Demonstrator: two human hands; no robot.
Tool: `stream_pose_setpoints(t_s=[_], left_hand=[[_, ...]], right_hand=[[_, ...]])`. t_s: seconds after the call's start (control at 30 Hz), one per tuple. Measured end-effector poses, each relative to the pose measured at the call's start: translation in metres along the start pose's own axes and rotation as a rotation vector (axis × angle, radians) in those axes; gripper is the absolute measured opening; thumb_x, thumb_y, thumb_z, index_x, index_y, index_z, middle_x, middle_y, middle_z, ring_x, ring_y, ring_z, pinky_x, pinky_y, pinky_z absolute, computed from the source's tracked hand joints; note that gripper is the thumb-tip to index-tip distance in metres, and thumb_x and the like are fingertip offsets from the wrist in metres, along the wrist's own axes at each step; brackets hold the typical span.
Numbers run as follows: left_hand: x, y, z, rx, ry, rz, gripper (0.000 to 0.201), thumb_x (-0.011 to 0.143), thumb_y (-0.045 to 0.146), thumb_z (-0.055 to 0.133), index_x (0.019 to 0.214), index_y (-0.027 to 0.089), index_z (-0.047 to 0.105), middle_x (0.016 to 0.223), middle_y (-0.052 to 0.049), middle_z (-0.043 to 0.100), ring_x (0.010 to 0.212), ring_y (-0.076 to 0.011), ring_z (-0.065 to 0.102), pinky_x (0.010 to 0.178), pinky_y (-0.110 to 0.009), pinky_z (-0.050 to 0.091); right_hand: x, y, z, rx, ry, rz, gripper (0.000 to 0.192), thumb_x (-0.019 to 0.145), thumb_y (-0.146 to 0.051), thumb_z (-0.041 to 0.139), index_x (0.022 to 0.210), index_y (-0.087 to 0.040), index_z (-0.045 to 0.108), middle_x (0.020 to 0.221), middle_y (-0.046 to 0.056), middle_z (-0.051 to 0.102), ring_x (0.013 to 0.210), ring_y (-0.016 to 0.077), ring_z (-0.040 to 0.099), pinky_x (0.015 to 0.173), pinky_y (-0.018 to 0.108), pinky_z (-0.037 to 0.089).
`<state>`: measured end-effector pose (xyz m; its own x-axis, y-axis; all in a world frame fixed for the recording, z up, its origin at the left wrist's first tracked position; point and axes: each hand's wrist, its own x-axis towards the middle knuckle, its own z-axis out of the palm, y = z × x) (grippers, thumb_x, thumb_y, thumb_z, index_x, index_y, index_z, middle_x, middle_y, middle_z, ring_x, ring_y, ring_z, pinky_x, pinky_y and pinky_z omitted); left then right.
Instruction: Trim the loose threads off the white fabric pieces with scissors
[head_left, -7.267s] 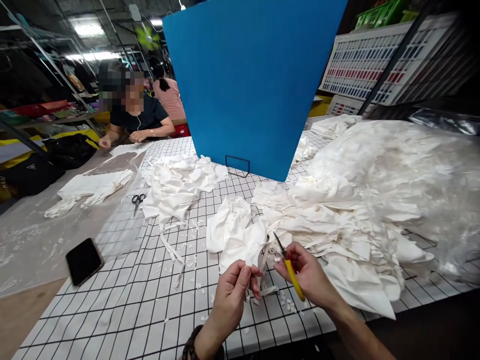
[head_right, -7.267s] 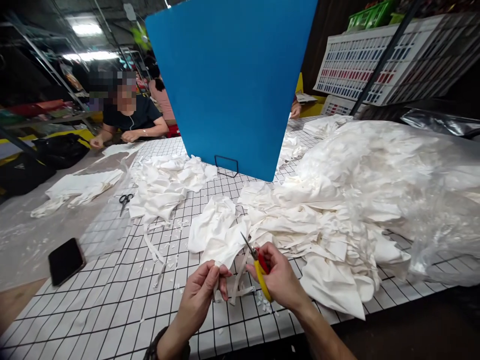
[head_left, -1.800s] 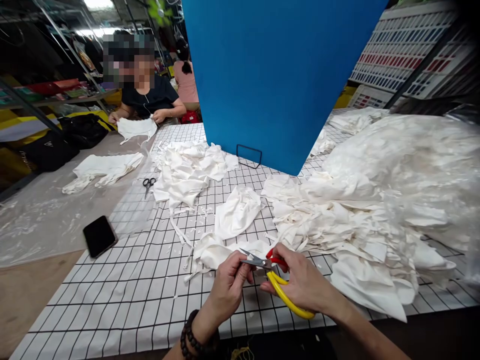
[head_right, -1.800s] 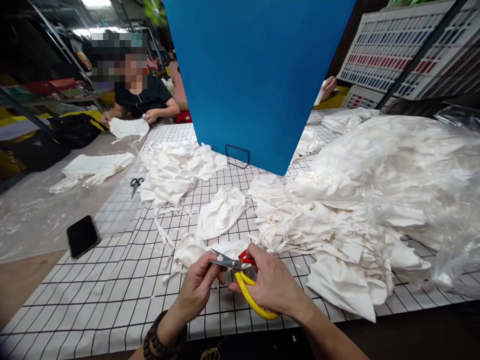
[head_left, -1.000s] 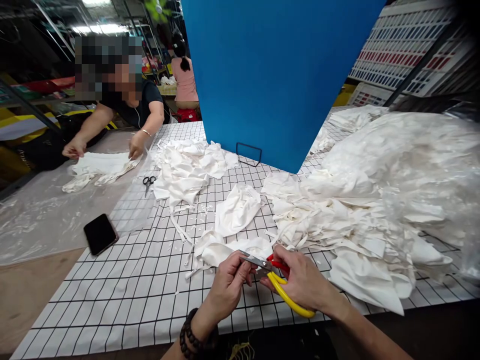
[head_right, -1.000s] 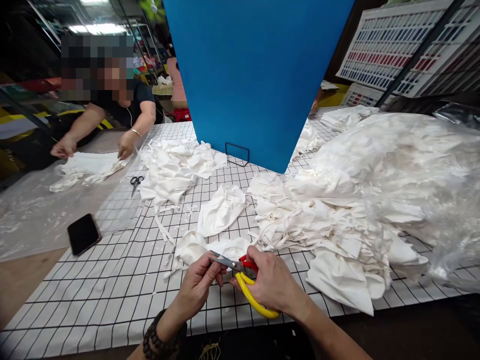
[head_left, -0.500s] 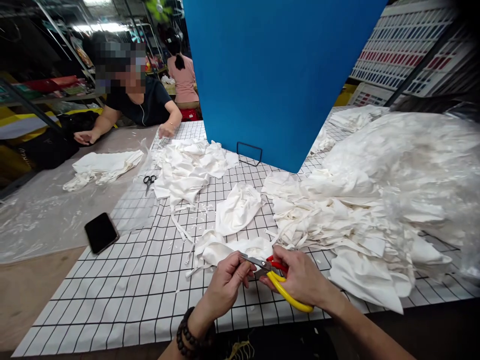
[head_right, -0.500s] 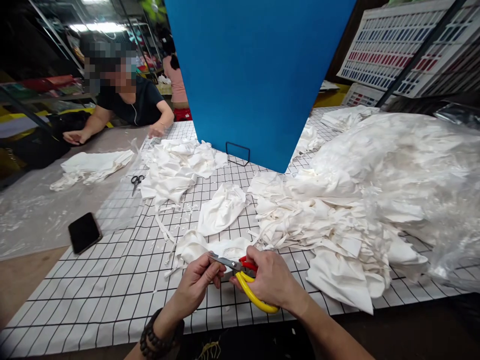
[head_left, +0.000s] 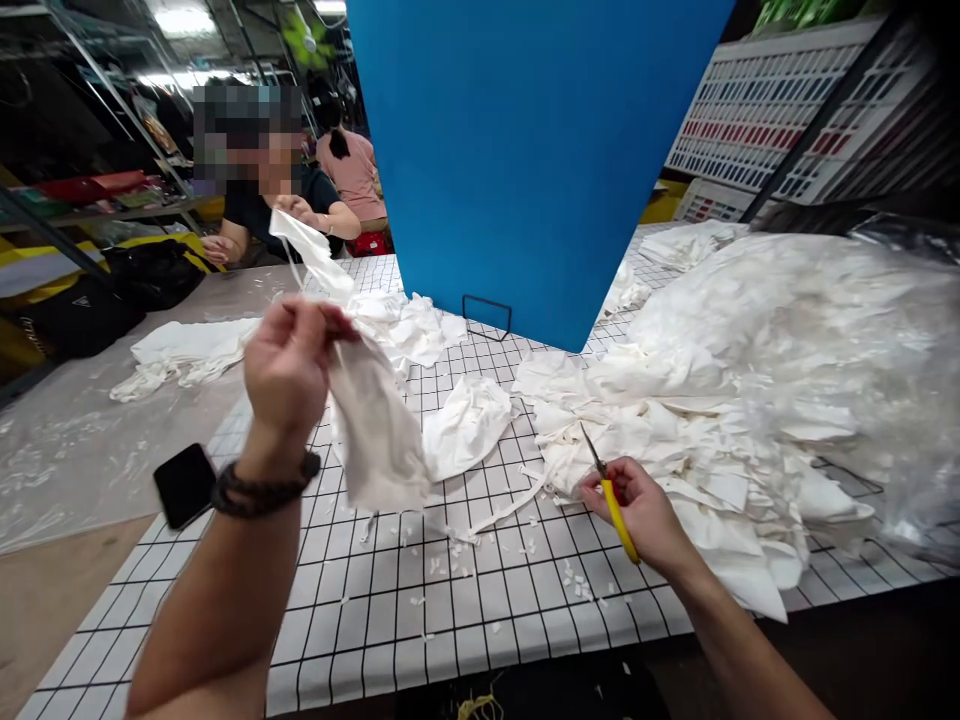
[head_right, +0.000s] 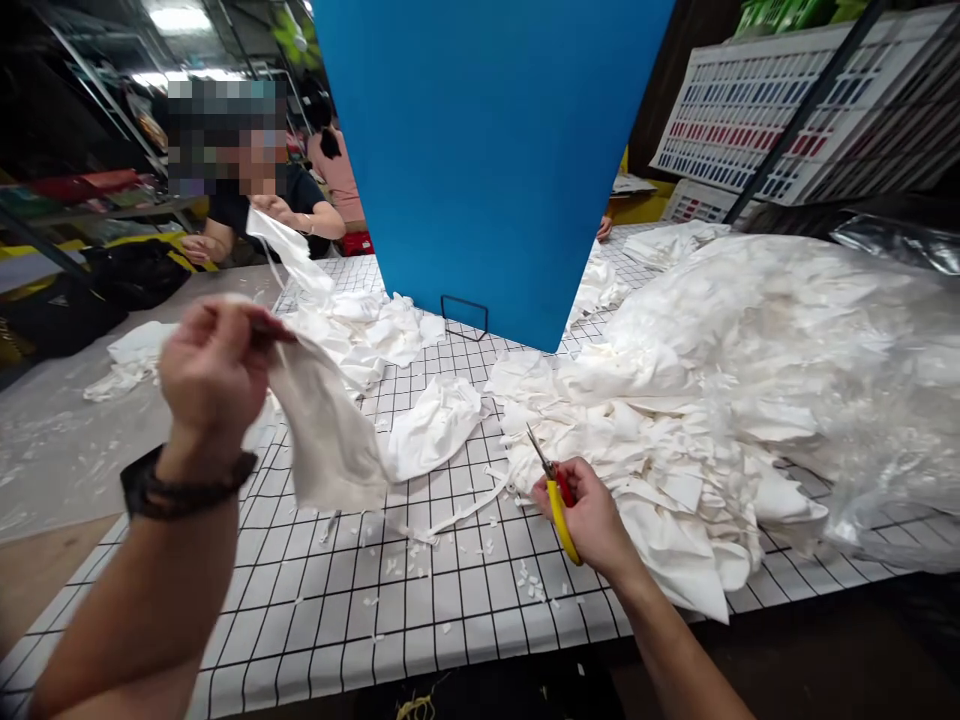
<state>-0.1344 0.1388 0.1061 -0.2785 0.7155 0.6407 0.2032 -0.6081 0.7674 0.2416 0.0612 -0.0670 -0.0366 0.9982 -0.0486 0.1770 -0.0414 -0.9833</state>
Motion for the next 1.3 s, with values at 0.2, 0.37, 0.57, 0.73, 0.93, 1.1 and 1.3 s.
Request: stream_pose_setpoints(t_s=[0.2, 0.37, 0.57, 0.73, 0.93, 1.1, 1.3], left_hand=[[0.137, -0.026, 0.0, 0.648, -0.063, -0.013, 0.051, 0.095, 0.016, 0.005, 0.101, -0.012, 0.047, 0.096, -0.005, 0.063, 0.089, -0.0063, 0.062, 0.081, -0.029, 0.042], [0.052, -0.067, 0.038, 0.931, -0.517, -0.315, 0.033, 0.094, 0.03, 0.053, 0.11, 0.002, 0.057, 0.117, -0.014, 0.06, 0.099, -0.0209, 0.062, 0.08, -0.036, 0.053], [-0.101, -0.114, 0.103, 0.867, -0.923, -0.322, 0.032, 0.07, 0.034, 0.077, 0.094, 0.015, 0.069, 0.096, -0.01, 0.07, 0.085, -0.0244, 0.064, 0.075, -0.033, 0.048], [-0.137, -0.115, 0.099, 0.864, -0.941, -0.28, 0.018, 0.083, 0.022, 0.056, 0.094, 0.015, 0.069, 0.088, -0.011, 0.07, 0.084, -0.0244, 0.063, 0.074, -0.032, 0.044], [-0.164, -0.095, 0.065, 0.755, -0.92, -0.206, 0.028, 0.091, 0.025, 0.047, 0.075, 0.018, 0.069, 0.073, -0.007, 0.063, 0.072, -0.019, 0.058, 0.069, -0.029, 0.041], [-0.182, -0.088, 0.042, 0.696, -0.828, -0.214, 0.035, 0.096, 0.033, 0.04, 0.083, 0.018, 0.069, 0.081, -0.007, 0.063, 0.075, -0.0182, 0.058, 0.068, -0.028, 0.044], [-0.18, -0.075, 0.013, 0.701, -0.773, -0.191, 0.026, 0.095, 0.023, 0.043, 0.095, 0.02, 0.069, 0.098, -0.01, 0.067, 0.093, -0.0232, 0.058, 0.084, -0.037, 0.042]], right_hand=[[-0.002, 0.004, 0.011, -0.049, -0.017, 0.027, 0.038, 0.071, -0.045, 0.075, 0.084, -0.022, 0.047, 0.084, 0.004, 0.067, 0.075, 0.0192, 0.063, 0.069, 0.032, 0.051], [-0.003, 0.011, 0.016, -0.071, -0.036, 0.033, 0.033, 0.076, -0.043, 0.07, 0.084, -0.023, 0.046, 0.084, 0.003, 0.066, 0.076, 0.0187, 0.062, 0.07, 0.032, 0.051], [0.001, 0.021, 0.013, -0.11, -0.06, 0.04, 0.03, 0.078, -0.041, 0.067, 0.084, -0.022, 0.044, 0.083, 0.002, 0.065, 0.074, 0.0182, 0.062, 0.068, 0.031, 0.049], [0.024, 0.014, 0.023, -0.288, 0.021, 0.085, 0.028, 0.078, -0.044, 0.061, 0.082, -0.023, 0.044, 0.079, 0.002, 0.065, 0.069, 0.0181, 0.062, 0.061, 0.029, 0.048], [0.088, -0.018, 0.06, -0.544, 0.058, 0.165, 0.018, 0.075, -0.03, 0.063, 0.081, -0.022, 0.048, 0.079, 0.006, 0.065, 0.078, 0.025, 0.063, 0.064, 0.031, 0.044], [0.111, -0.029, 0.107, -0.592, 0.07, 0.191, 0.024, 0.074, -0.022, 0.066, 0.09, -0.019, 0.048, 0.095, 0.014, 0.066, 0.099, 0.0288, 0.062, 0.076, 0.032, 0.043], [0.121, -0.03, 0.095, -0.457, 0.125, 0.166, 0.022, 0.074, -0.028, 0.065, 0.084, -0.02, 0.047, 0.087, 0.011, 0.065, 0.088, 0.0273, 0.063, 0.071, 0.034, 0.046]])
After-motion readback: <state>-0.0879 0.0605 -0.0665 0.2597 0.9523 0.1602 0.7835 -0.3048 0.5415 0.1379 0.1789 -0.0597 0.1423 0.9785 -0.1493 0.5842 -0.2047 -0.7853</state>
